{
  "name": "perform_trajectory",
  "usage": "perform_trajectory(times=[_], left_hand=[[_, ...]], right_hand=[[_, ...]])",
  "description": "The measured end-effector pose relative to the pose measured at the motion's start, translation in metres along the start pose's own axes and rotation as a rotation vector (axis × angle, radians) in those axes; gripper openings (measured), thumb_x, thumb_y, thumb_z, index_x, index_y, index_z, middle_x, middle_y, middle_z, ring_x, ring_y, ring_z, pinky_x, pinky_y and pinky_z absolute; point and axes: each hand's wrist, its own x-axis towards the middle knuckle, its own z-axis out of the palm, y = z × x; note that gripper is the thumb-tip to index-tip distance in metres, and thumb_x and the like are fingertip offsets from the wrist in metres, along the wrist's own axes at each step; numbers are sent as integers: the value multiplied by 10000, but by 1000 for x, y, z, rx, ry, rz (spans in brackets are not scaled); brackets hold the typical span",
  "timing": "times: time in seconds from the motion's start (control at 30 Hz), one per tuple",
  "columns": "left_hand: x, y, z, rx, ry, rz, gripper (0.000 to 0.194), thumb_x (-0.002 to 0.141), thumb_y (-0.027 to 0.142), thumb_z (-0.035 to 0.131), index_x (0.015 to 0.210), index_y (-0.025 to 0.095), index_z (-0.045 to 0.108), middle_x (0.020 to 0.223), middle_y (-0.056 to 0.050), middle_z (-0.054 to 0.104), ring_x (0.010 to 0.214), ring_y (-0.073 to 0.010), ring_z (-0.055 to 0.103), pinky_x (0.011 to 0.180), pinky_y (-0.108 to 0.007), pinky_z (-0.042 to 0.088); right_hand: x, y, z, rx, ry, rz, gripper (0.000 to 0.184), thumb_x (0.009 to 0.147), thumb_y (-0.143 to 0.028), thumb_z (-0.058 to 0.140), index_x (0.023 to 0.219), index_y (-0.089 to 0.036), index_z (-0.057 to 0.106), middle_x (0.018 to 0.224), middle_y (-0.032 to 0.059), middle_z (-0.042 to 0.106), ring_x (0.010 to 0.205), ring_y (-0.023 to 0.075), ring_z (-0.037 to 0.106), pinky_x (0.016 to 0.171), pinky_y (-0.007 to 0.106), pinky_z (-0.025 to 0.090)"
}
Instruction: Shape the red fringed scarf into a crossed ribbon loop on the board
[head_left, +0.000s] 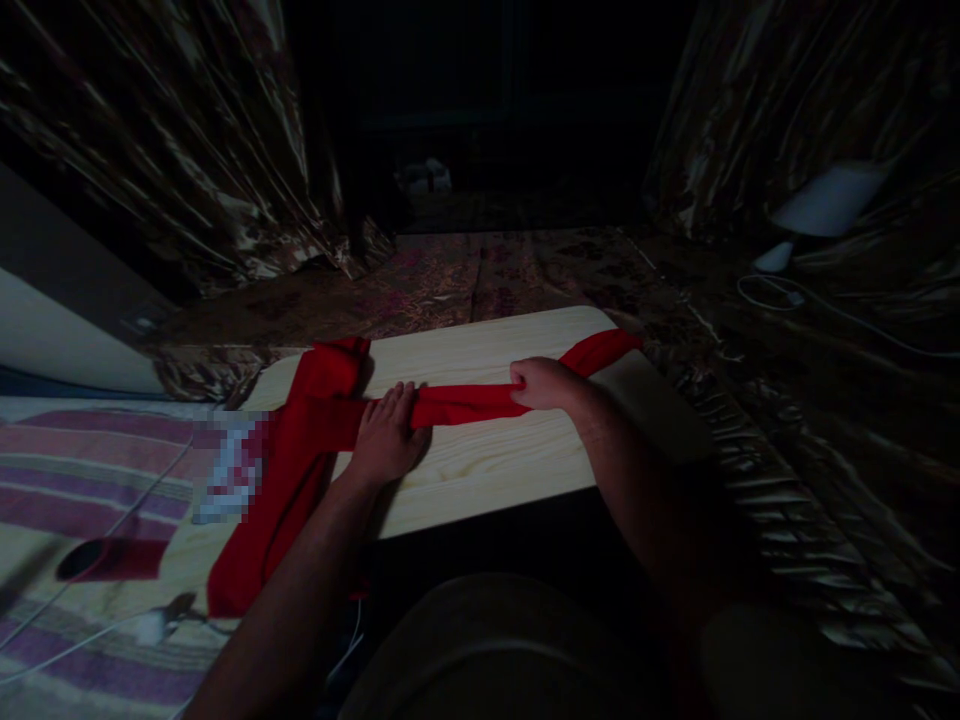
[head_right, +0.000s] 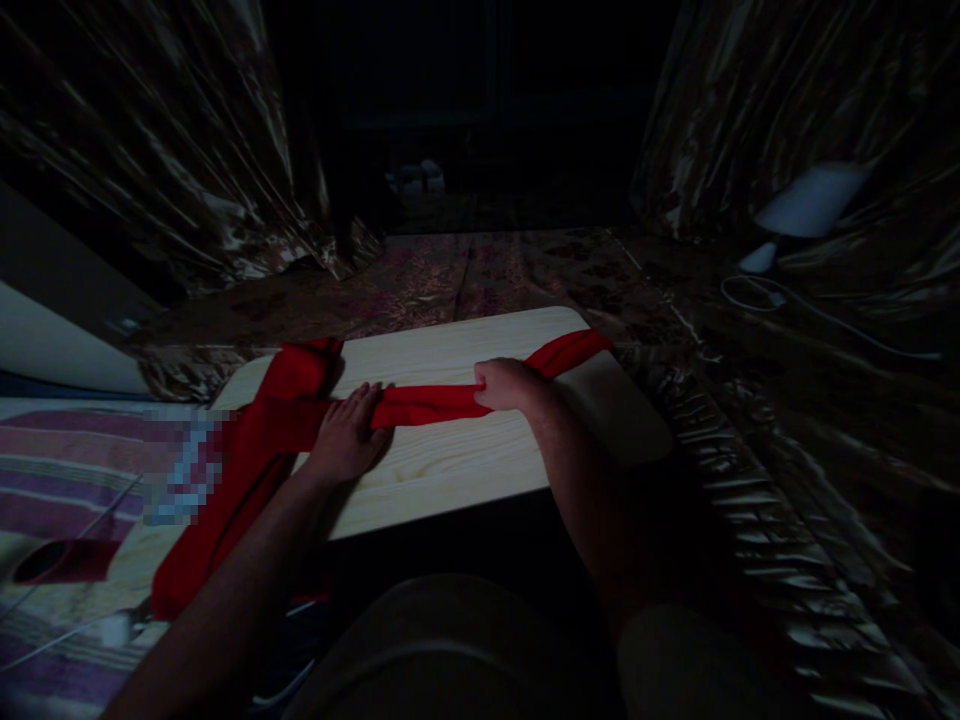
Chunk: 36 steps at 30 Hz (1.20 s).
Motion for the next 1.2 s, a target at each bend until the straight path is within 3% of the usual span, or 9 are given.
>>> perform_trajectory(times=[0.07,0.2,0.23,0.4,0.53,0.63,0.77,1.1,1.2], left_hand=[[0,-1,1,12,5,5,725,926,410,436,1573,115,298,1609,-181,339,1487,-316,327,1199,-526,236],[0,-1,2,15,19,3,726,939,411,414,1579,96,277,1613,-199,319,1485,-325,327,1193,-519,249],[-1,-1,2,17,24,1,733,941,416,413,1582,90,268,1614,-203,317,1487,-324,323,1194,-516,247],[-1,-1,4,33,32,-7,772,935,470,447,1592,110,262,1612,-207,320,1497,-332,299,1194,-521,244],[-1,2,2,39,11,-13,719,942,516,449,1583,214,328,1622,-180,311,1501,-345,289,1175,-549,264],[-1,4,-1,35,1,-22,701,941,552,450,1573,264,354,1628,-152,313,1500,-349,290,1171,-559,266],[-2,5,0,19,18,-24,733,928,581,460,1575,253,352,1624,-156,317,1497,-357,293,1175,-562,258],[-1,3,3,11,13,-23,732,926,584,463,1568,245,368,1633,-149,300,1495,-350,299,1188,-550,236],[-1,3,4,9,13,-24,729,926,588,461,1567,253,370,1634,-153,295,1495,-355,298,1185,-556,236]], right_hand=[[1,0,-11,6,9,11,148,839,-297,638,970,-233,666,895,37,724,766,195,621,660,276,391],[4,-2,-29,21,335,-56,226,953,-282,534,1154,-212,611,1087,76,714,964,215,633,809,287,412],[5,-2,-31,23,346,-73,227,952,-275,541,1159,-212,610,1115,76,708,996,215,629,833,287,412],[7,15,-29,-27,-130,-22,319,781,-348,762,1064,-222,688,1017,60,730,874,217,655,741,275,442],[8,22,-24,-23,-65,-117,370,745,-320,776,1095,-220,709,1130,62,716,975,210,649,805,263,457],[9,18,-23,-49,-88,-132,270,771,-279,734,1037,-235,744,1035,44,745,919,206,660,763,267,456],[10,14,-24,-138,-97,-78,197,805,-225,664,974,-247,763,979,47,759,880,214,668,734,282,451],[0,22,-35,-253,-64,-113,337,760,-52,551,1009,-219,707,1050,89,729,951,236,660,765,295,445],[-4,29,-39,-278,-111,-79,375,751,-38,557,1044,-219,706,1079,98,724,961,241,663,793,302,454]])
